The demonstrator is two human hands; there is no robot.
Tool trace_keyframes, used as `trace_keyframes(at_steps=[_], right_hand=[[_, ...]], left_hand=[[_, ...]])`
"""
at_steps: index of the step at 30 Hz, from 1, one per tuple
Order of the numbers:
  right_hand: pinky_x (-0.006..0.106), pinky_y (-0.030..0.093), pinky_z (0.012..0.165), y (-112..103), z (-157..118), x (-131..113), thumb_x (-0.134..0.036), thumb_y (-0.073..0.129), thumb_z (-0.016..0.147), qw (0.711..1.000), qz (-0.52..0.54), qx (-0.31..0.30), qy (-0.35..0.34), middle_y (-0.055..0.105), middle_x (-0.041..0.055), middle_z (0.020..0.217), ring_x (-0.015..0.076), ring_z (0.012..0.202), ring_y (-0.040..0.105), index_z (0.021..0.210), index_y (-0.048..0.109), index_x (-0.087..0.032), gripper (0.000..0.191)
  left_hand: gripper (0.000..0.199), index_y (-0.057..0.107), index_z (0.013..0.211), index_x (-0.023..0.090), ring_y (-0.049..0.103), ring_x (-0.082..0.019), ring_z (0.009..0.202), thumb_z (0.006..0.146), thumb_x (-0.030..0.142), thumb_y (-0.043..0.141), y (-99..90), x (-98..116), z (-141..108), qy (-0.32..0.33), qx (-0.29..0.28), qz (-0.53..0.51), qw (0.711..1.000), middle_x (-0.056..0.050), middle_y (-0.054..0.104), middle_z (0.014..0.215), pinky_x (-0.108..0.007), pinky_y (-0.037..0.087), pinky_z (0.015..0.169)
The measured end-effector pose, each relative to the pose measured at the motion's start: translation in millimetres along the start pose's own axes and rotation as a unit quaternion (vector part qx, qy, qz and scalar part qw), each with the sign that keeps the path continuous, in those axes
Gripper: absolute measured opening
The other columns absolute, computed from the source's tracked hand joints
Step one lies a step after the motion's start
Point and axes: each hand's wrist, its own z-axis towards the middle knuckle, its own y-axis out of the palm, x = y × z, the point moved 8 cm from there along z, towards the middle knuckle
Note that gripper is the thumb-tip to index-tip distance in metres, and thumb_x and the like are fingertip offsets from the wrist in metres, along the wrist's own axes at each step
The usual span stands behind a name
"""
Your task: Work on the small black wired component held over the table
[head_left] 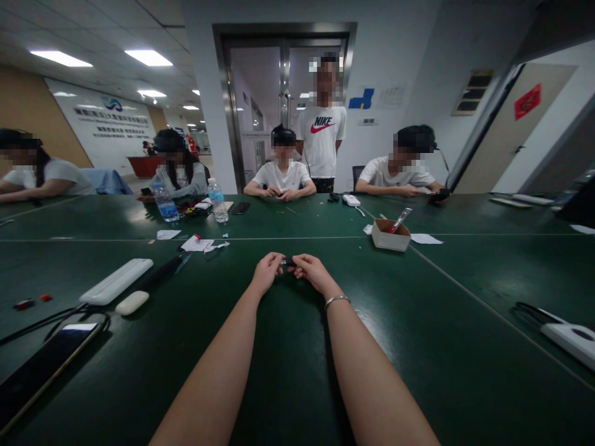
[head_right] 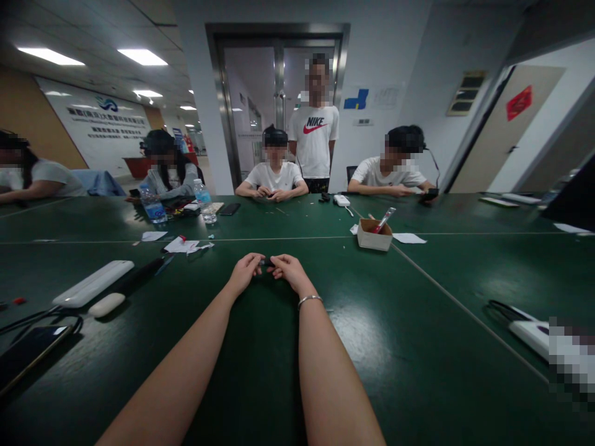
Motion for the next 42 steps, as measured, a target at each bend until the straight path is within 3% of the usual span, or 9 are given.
trace_keyframes(at_steps=[4, 15, 19, 23, 28, 32, 36, 40, 42], right_hand=[[0.016, 0.045, 0.045, 0.2, -0.4, -0.5, -0.032, 0.074, 0.074, 1.0, 0.0, -0.001, -0.002, 0.068, 0.0063, 0.066, 0.0073, 0.051, 0.055, 0.084, 0.063, -0.012, 0.024], [0.016, 0.045, 0.045, -0.1, 1.1, 0.9, -0.031, 0.073, 0.074, 1.0, -0.001, 0.0, 0.003, 0.068, 0.006, 0.065, 0.0069, 0.05, 0.056, 0.084, 0.062, -0.012, 0.024], [0.016, 0.045, 0.046, -0.2, 1.3, 1.2, -0.031, 0.072, 0.076, 1.0, -0.006, 0.001, 0.002, 0.068, 0.0058, 0.064, 0.0067, 0.049, 0.055, 0.085, 0.062, -0.012, 0.023], [0.016, 0.045, 0.046, 0.4, 0.1, -0.1, -0.032, 0.073, 0.074, 1.0, -0.005, -0.001, -0.001, 0.068, 0.0053, 0.064, 0.0068, 0.05, 0.056, 0.084, 0.063, -0.012, 0.024], [0.016, 0.045, 0.045, 1.1, -0.8, -1.2, -0.031, 0.072, 0.076, 1.0, -0.006, -0.001, 0.002, 0.068, 0.0059, 0.065, 0.007, 0.05, 0.056, 0.084, 0.063, -0.012, 0.022], [0.016, 0.045, 0.045, 1.1, 0.0, -0.7, -0.03, 0.072, 0.076, 1.0, -0.004, 0.0, 0.003, 0.068, 0.0058, 0.065, 0.007, 0.05, 0.056, 0.083, 0.063, -0.012, 0.021], [0.016, 0.046, 0.045, 0.8, 0.8, 0.0, -0.031, 0.072, 0.075, 1.0, -0.008, -0.002, 0.001, 0.068, 0.0056, 0.065, 0.0071, 0.05, 0.056, 0.083, 0.063, -0.013, 0.022], [0.016, 0.045, 0.046, 0.6, 0.1, -0.5, -0.031, 0.072, 0.075, 1.0, -0.007, -0.003, -0.003, 0.068, 0.0051, 0.065, 0.0067, 0.05, 0.056, 0.083, 0.063, -0.013, 0.022], [0.016, 0.045, 0.046, 0.8, -0.3, -0.8, -0.031, 0.072, 0.075, 1.0, -0.007, -0.005, -0.004, 0.068, 0.0055, 0.066, 0.0067, 0.051, 0.056, 0.084, 0.063, -0.012, 0.022]], left_hand=[[0.027, 0.064, 0.096, 0.016, 0.058, -0.014, 0.069, 0.079, 0.035, 0.054, -0.9, 2.3, 0.1, 0.01, 0.009, -0.006, 1.0, -0.002, 0.062, 0.075, -0.024, 0.041, 0.061], [0.033, 0.064, 0.099, 0.015, 0.053, -0.012, 0.054, 0.082, 0.039, 0.049, 0.5, 4.5, -1.3, 0.002, 0.004, -0.002, 1.0, 0.0, 0.058, 0.059, -0.023, 0.038, 0.053], [0.03, 0.064, 0.099, 0.016, 0.058, -0.013, 0.067, 0.078, 0.035, 0.056, -0.9, 4.1, -0.6, 0.017, 0.01, 0.003, 1.0, -0.002, 0.062, 0.071, -0.023, 0.041, 0.06], [0.035, 0.064, 0.1, 0.016, 0.053, -0.012, 0.057, 0.084, 0.043, 0.049, 0.1, 0.6, -0.6, 0.004, -0.001, 0.008, 1.0, 0.0, 0.058, 0.062, -0.023, 0.039, 0.055], [0.027, 0.065, 0.098, 0.017, 0.059, -0.014, 0.075, 0.078, 0.034, 0.057, -3.4, 7.2, -1.9, 0.027, 0.02, 0.013, 0.999, -0.005, 0.066, 0.085, -0.025, 0.044, 0.067], [0.033, 0.065, 0.098, 0.016, 0.057, -0.014, 0.066, 0.083, 0.041, 0.051, -1.6, 5.1, -2.6, -0.001, 0.01, 0.011, 1.0, -0.003, 0.063, 0.071, -0.024, 0.042, 0.058], [0.029, 0.066, 0.099, 0.017, 0.059, -0.015, 0.072, 0.078, 0.036, 0.057, -2.3, 6.2, -2.5, 0.011, 0.014, 0.009, 1.0, -0.004, 0.064, 0.08, -0.024, 0.043, 0.06], [0.034, 0.065, 0.1, 0.016, 0.055, -0.013, 0.061, 0.083, 0.042, 0.051, -0.3, 2.8, -2.5, -0.006, 0.001, 0.01, 1.0, -0.002, 0.061, 0.068, -0.024, 0.04, 0.055], [0.032, 0.065, 0.098, 0.017, 0.057, -0.014, 0.065, 0.08, 0.041, 0.054, 0.1, 4.9, -2.4, 0.006, 0.0, 0.008, 1.0, -0.003, 0.063, 0.072, -0.024, 0.042, 0.057]])
